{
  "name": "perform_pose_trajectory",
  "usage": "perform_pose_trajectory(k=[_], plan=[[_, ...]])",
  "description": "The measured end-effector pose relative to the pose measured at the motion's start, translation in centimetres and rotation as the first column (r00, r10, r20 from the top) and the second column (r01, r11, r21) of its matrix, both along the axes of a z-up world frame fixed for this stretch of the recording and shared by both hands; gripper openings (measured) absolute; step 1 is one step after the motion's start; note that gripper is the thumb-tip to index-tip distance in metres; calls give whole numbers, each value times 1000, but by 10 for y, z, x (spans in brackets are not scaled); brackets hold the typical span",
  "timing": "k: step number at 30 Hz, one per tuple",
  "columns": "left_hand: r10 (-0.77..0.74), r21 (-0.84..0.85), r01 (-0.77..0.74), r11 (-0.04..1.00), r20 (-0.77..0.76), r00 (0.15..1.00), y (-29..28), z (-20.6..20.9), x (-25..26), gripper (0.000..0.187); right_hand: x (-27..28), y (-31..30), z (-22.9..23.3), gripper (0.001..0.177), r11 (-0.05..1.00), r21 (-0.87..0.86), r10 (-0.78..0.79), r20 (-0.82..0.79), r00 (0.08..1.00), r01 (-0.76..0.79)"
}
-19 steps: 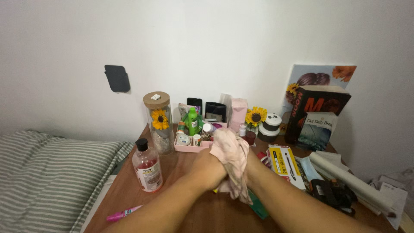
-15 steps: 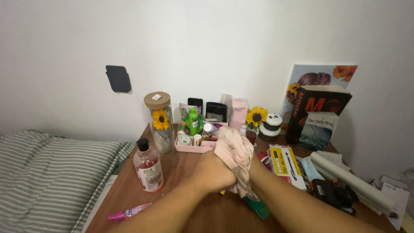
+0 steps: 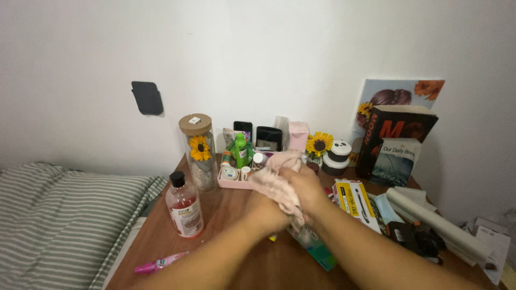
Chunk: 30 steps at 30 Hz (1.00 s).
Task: The person wipes several small personal care items on a bedside table using a cloth. They handle a glass jar, a bottle of liquid, a pink box, and small containers, wiping each with the cloth and placing them back on the table or into a pink organizer.
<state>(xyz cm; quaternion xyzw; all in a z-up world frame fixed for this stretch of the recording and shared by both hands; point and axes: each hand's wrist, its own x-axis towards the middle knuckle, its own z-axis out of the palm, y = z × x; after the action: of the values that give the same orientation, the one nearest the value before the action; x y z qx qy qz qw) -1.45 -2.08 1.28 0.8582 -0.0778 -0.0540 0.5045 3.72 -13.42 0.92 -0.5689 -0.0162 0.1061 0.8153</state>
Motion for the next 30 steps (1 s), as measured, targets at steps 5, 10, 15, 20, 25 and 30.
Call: perform_pose_trajectory(k=[5,10,15,20,25,30], plan=[[5,137,-71,988,432,902,-1,5,-14,35,10,-5,23,33,991,104,-52,-229,972,78],[266,-251,-217,943,181,947,3,-9,2,48,-6,-28,35,38,926,355,10,-364,931,129],[167,-853,-260,452,-205,964,8,-21,25,48,-33,-13,37,37,939,317,-2,-371,929,129],[565,-431,-516,740,-17,825,-13,-14,11,64,-47,21,7,35,983,181,-13,-80,997,27],[570,-374,-491,787,136,810,-22,-1,-14,52,-29,14,-13,41,955,295,26,-25,999,-18],[514,-471,-404,784,129,848,-20,5,-14,46,-25,7,-11,42,903,407,247,-227,942,-139]])
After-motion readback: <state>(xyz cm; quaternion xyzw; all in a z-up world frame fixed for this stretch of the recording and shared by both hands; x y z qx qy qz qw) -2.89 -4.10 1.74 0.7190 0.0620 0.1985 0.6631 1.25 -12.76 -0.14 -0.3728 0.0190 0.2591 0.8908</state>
